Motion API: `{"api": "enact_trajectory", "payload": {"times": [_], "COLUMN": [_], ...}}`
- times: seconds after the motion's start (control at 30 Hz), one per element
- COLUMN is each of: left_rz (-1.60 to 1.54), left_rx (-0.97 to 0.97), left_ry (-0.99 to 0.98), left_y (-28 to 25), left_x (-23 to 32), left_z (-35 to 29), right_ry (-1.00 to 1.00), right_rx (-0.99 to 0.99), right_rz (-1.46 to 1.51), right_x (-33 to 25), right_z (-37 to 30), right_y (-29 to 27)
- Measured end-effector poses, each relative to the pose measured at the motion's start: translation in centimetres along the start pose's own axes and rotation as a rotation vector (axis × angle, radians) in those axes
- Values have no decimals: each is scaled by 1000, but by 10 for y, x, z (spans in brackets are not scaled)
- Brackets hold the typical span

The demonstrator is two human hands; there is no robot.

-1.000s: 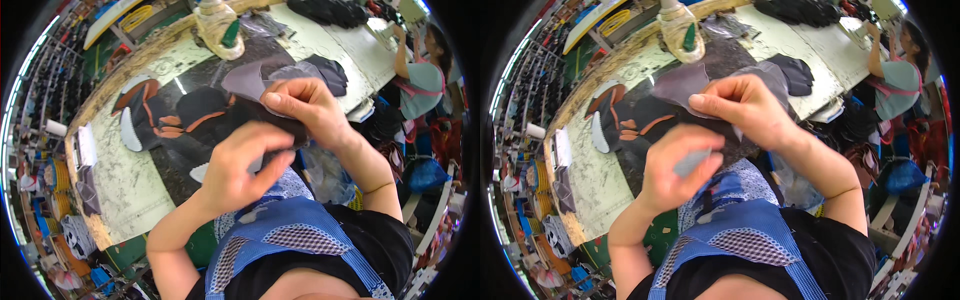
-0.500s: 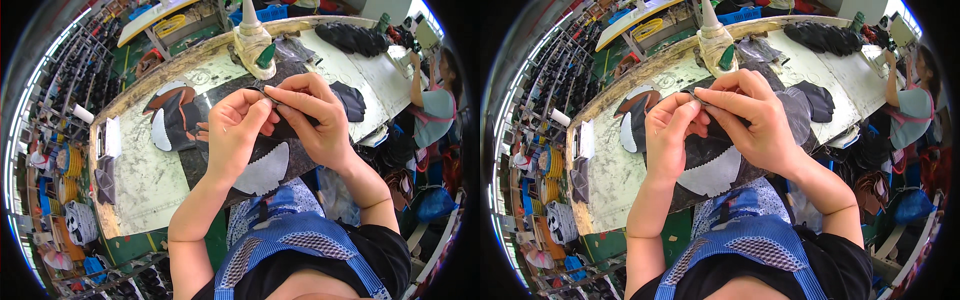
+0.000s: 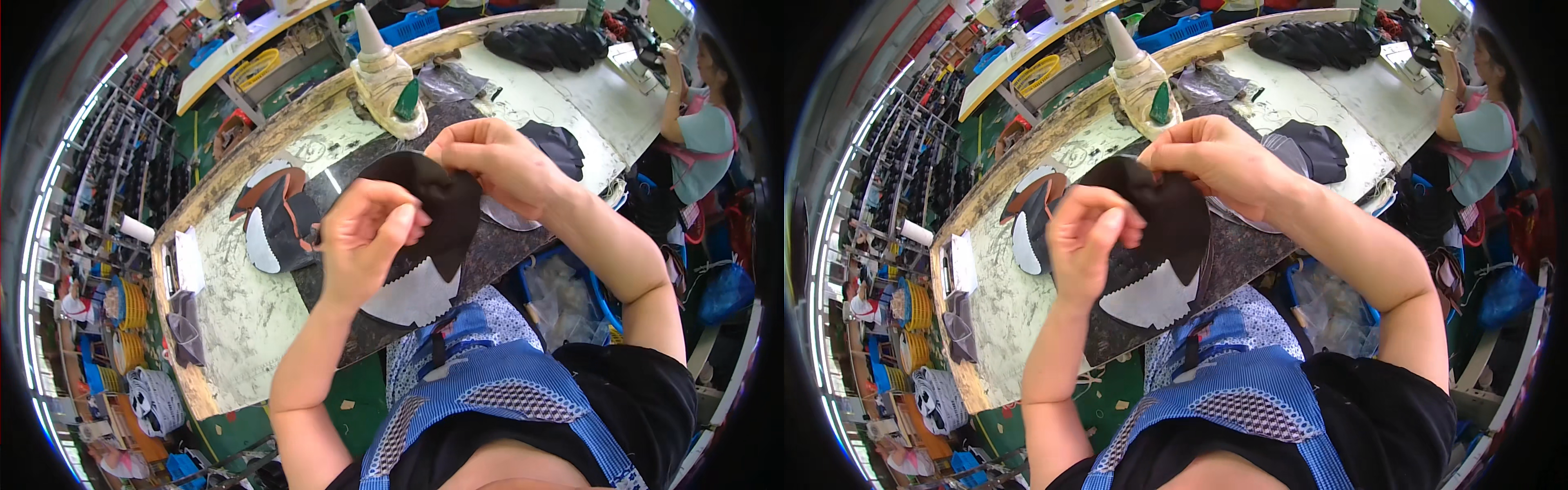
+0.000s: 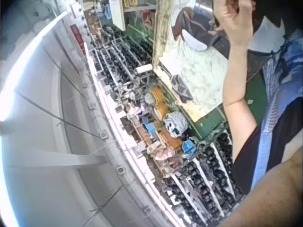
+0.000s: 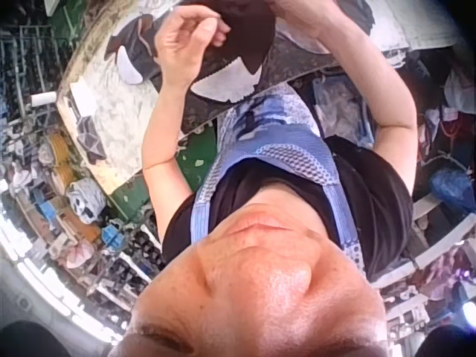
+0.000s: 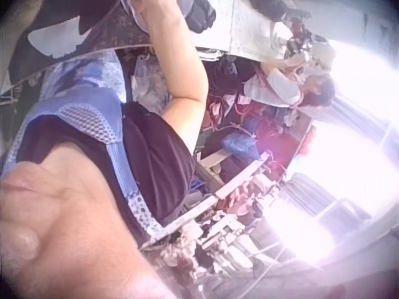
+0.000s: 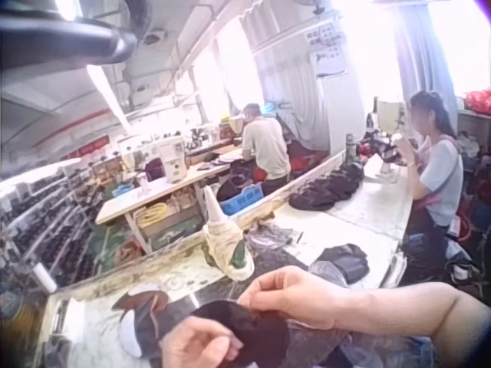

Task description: The person assembles leather shoe upper parts by hand, peeling off adhesive backing from the leather pieces and pressing them together to form the lining.

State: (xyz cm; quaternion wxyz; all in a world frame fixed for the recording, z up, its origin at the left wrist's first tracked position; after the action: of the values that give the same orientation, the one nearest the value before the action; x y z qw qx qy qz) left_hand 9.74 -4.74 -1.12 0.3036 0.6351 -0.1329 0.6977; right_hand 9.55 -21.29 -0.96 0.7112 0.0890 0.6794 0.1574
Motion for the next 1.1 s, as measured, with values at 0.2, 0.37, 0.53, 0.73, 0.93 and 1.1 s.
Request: {"api": "enact_trajectory", "payload": {"times": [0.2, 0.37, 0.53, 0.73, 0.93, 1.1], "left_rz": [1185, 1212, 1122, 1385, 1216, 783], "left_rx": [-153, -403, -417, -427, -693, -696], "left_ry": [817, 956, 868, 1091, 1200, 1188], "left_y": [40, 57, 66, 93, 120, 139], "left_x": [104, 98, 87, 67, 35, 53], "left_z": [-4, -26, -42, -71, -79, -144], "right_ry": [-48, 163, 285, 323, 58, 357], "right_rx": [-266, -440, -470, -273, -575, -243], "right_rz": [-294, -343, -269, -162, -428, -210], "right_x": [-30, -22, -8, 11, 15, 72], "right_z": [-23, -46, -60, -50, -84, -135], "right_y": [30, 44, 40, -1, 36, -46]}}
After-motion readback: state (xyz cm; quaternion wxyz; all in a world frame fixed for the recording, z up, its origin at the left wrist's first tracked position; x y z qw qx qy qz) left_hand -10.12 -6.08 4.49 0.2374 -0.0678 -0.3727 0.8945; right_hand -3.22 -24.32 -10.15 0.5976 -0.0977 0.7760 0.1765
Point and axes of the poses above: each hand's wrist, its own z-axis towards the middle knuckle, its own y-axis out of the palm, x = y × z, the point moved 7 cm from there along z, towards the middle knuckle, and after that the axes turned 8 degrees about -y, right-handed, at the moved point
